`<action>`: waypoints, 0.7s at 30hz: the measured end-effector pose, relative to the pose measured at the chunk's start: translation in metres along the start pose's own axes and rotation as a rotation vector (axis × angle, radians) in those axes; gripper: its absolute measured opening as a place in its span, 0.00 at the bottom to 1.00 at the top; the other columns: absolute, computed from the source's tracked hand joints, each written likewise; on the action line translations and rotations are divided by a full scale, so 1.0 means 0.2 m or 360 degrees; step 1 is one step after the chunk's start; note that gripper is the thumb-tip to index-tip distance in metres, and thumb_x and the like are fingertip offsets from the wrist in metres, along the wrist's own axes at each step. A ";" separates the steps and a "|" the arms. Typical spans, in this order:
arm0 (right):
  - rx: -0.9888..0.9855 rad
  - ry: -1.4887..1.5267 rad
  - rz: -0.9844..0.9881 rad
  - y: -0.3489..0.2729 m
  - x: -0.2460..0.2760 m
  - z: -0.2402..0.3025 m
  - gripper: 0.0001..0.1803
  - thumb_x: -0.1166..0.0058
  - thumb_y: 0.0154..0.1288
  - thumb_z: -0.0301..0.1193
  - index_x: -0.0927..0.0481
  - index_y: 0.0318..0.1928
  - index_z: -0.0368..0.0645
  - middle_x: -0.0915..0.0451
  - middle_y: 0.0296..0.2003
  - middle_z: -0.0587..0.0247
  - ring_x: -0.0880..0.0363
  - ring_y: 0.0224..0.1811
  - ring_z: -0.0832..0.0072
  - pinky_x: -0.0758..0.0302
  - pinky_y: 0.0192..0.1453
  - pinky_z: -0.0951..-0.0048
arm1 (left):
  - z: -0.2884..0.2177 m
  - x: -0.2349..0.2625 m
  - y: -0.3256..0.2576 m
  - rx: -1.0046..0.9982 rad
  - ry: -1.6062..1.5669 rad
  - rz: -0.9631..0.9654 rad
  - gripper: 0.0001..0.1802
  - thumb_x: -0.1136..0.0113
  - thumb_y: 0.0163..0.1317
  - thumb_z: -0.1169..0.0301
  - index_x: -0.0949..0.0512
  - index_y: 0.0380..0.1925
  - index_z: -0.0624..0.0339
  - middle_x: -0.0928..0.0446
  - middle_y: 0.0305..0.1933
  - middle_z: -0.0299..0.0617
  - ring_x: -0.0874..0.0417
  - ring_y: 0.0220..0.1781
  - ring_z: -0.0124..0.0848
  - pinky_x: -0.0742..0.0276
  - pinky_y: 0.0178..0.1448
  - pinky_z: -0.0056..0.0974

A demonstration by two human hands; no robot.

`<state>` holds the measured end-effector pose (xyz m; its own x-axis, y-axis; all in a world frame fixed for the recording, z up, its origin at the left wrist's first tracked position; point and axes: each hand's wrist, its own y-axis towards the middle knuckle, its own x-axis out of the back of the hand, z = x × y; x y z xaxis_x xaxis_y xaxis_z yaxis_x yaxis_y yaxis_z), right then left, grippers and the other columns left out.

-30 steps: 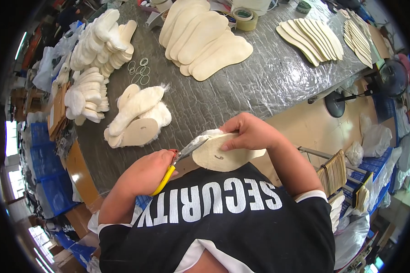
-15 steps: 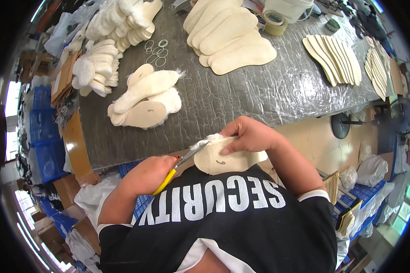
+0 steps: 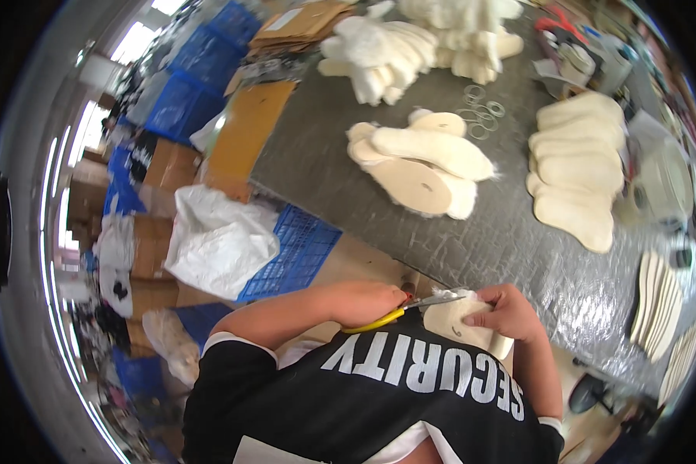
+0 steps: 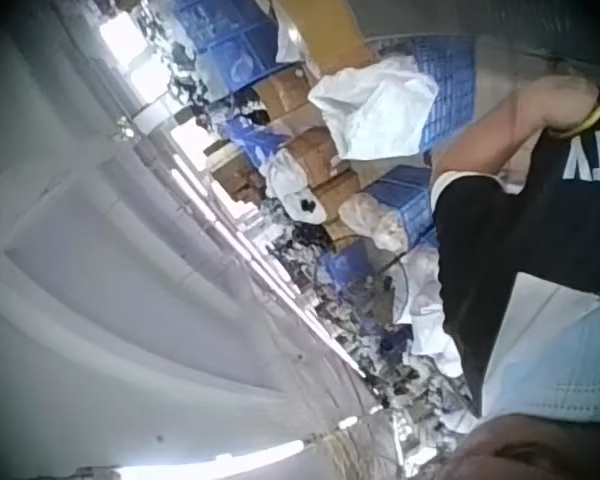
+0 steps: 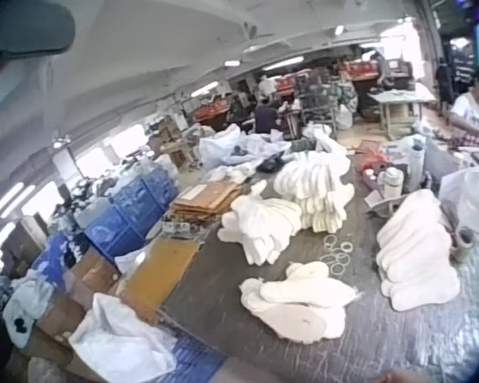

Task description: The worker is trimming the edges of plush shoe insoles using a pair of scissors.

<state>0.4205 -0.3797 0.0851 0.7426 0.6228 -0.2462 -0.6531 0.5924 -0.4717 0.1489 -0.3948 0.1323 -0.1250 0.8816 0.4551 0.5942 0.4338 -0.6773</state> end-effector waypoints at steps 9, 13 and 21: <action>0.0004 -0.0265 -0.0063 0.25 -0.22 0.13 0.19 0.34 0.45 0.26 0.26 0.38 0.36 0.23 0.29 0.68 0.28 0.31 0.83 0.31 0.34 0.81 | 0.20 -0.04 -0.23 0.0086 -0.0342 -0.0094 0.17 0.66 0.64 0.67 0.28 0.37 0.65 0.25 0.42 0.55 0.24 0.45 0.47 0.29 0.49 0.45; 0.0134 -0.0585 -0.0465 0.41 -0.39 0.14 0.19 0.36 0.45 0.25 0.30 0.37 0.38 0.26 0.29 0.69 0.30 0.31 0.82 0.31 0.37 0.80 | 0.46 -0.13 -0.30 0.0000 -0.0382 -0.0341 0.17 0.66 0.63 0.68 0.28 0.42 0.64 0.26 0.45 0.54 0.24 0.47 0.47 0.28 0.50 0.44; 0.0242 -0.0518 -0.0433 0.85 -0.79 0.03 0.16 0.47 0.60 0.31 0.33 0.46 0.39 0.27 0.35 0.64 0.30 0.37 0.79 0.32 0.43 0.77 | 0.95 -0.19 -0.66 -0.0003 -0.0609 -0.0517 0.17 0.63 0.63 0.67 0.28 0.44 0.64 0.26 0.45 0.54 0.24 0.47 0.46 0.29 0.50 0.45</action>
<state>0.1907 -0.3743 0.0477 0.8210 0.5481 0.1600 -0.4732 0.8099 -0.3465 -0.0749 -0.4499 0.0949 -0.5862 0.7061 0.3972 0.4778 0.6972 -0.5345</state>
